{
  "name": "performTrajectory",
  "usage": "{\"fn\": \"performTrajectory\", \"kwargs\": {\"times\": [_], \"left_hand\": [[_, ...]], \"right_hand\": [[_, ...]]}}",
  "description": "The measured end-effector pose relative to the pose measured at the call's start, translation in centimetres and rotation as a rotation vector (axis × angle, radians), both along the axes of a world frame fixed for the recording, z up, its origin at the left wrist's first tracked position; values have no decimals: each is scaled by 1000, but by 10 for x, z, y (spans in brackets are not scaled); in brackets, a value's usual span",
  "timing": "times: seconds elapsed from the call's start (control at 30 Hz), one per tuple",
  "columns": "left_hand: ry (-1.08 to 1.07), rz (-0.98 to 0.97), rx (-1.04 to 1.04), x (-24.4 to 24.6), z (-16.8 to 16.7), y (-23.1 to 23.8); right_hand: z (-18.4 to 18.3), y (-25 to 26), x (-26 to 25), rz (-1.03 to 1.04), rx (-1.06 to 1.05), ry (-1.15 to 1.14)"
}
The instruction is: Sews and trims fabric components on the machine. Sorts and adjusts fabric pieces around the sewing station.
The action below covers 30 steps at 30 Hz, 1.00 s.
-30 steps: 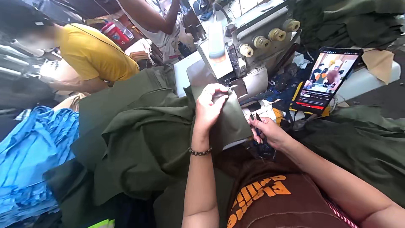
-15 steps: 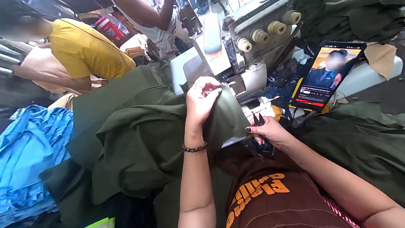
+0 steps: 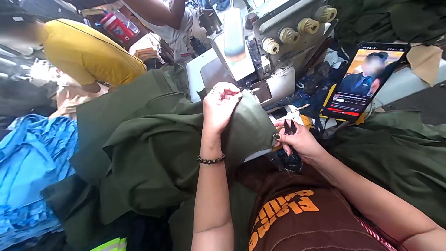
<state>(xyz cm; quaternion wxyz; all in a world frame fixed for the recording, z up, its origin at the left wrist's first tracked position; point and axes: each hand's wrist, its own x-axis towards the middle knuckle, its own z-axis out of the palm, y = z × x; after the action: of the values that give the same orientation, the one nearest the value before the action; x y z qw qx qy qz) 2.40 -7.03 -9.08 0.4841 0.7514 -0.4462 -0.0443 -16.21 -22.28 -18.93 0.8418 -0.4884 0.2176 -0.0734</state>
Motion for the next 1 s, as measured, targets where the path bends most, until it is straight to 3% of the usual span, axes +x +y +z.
{"fn": "performTrajectory", "kwargs": {"times": [0.33, 0.6, 0.73, 0.83, 0.93, 1.0], "left_hand": [[84, 103, 15, -9, 3, 7], [-73, 168, 113, -12, 6, -2], [-378, 199, 175, -16, -5, -7], [-666, 378, 264, -41, -19, -15], [-770, 535, 446, -76, -37, -25], [-742, 567, 457, -83, -46, -31]], "right_hand": [[-2, -5, -24, 226, 8, -35], [1, 1, -27, 247, -42, 21], [1, 4, -26, 211, -49, 19], [4, 5, -27, 167, -41, 19], [7, 6, -29, 157, -49, 14], [9, 8, -30, 137, -52, -1]]}}
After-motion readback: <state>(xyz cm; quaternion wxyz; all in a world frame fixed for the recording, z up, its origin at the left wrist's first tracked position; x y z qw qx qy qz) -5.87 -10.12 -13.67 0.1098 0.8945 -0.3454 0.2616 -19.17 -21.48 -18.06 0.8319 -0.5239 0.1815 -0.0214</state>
